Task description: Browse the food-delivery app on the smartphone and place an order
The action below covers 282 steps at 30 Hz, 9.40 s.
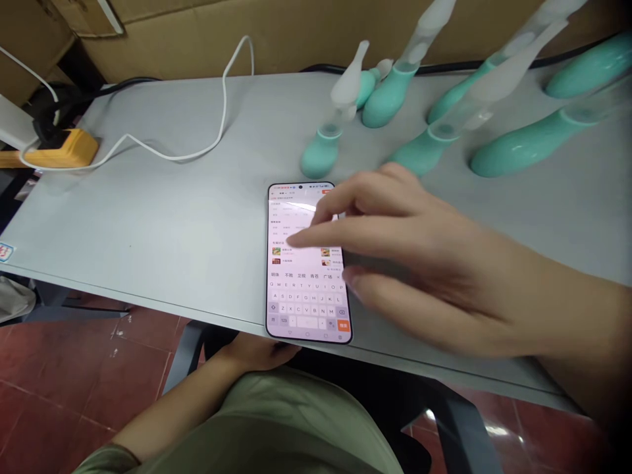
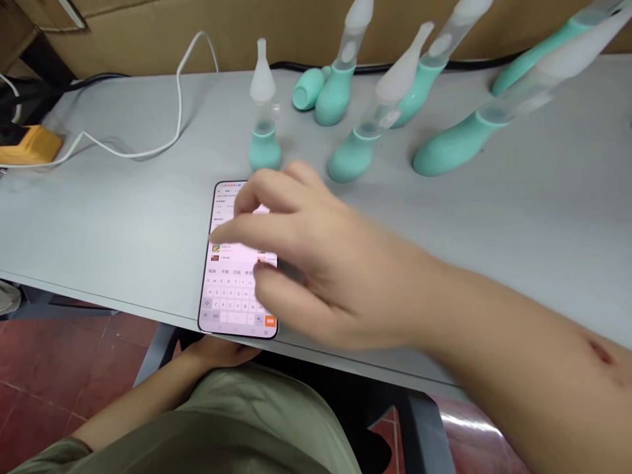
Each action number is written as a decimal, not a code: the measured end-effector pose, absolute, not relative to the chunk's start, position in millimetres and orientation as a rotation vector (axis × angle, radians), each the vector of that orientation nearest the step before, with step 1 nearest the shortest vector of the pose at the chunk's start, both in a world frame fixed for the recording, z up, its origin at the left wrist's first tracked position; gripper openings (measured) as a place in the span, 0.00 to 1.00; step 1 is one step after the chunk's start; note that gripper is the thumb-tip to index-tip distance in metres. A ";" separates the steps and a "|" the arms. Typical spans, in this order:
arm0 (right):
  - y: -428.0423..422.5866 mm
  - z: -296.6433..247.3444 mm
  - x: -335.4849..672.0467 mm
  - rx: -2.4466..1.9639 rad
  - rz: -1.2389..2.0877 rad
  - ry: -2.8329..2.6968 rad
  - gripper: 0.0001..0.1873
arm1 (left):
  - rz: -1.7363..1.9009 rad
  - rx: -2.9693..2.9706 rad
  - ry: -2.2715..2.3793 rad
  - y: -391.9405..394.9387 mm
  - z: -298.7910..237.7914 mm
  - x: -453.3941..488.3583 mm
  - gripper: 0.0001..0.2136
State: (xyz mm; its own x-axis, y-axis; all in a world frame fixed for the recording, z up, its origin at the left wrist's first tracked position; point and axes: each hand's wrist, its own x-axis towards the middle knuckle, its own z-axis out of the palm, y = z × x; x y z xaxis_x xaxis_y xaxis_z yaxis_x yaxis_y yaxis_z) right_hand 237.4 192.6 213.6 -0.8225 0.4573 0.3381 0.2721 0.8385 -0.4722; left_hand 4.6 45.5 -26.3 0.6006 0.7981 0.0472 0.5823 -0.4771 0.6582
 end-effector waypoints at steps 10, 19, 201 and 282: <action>207.5 201.2 240.3 -0.917 0.569 -2.359 0.17 | 0.463 2.288 1.135 43.8 -26.8 4.8 0.22; 205.8 197.5 236.8 -1.012 0.553 -2.423 0.21 | 0.493 2.255 1.115 43.3 -27.2 5.4 0.23; 204.9 210.2 242.8 -0.909 0.760 -2.402 0.15 | 0.557 2.268 1.077 44.3 -27.9 3.3 0.22; 206.4 205.3 247.8 -0.762 0.761 -2.507 0.20 | 0.571 2.288 1.066 45.9 -28.6 2.8 0.23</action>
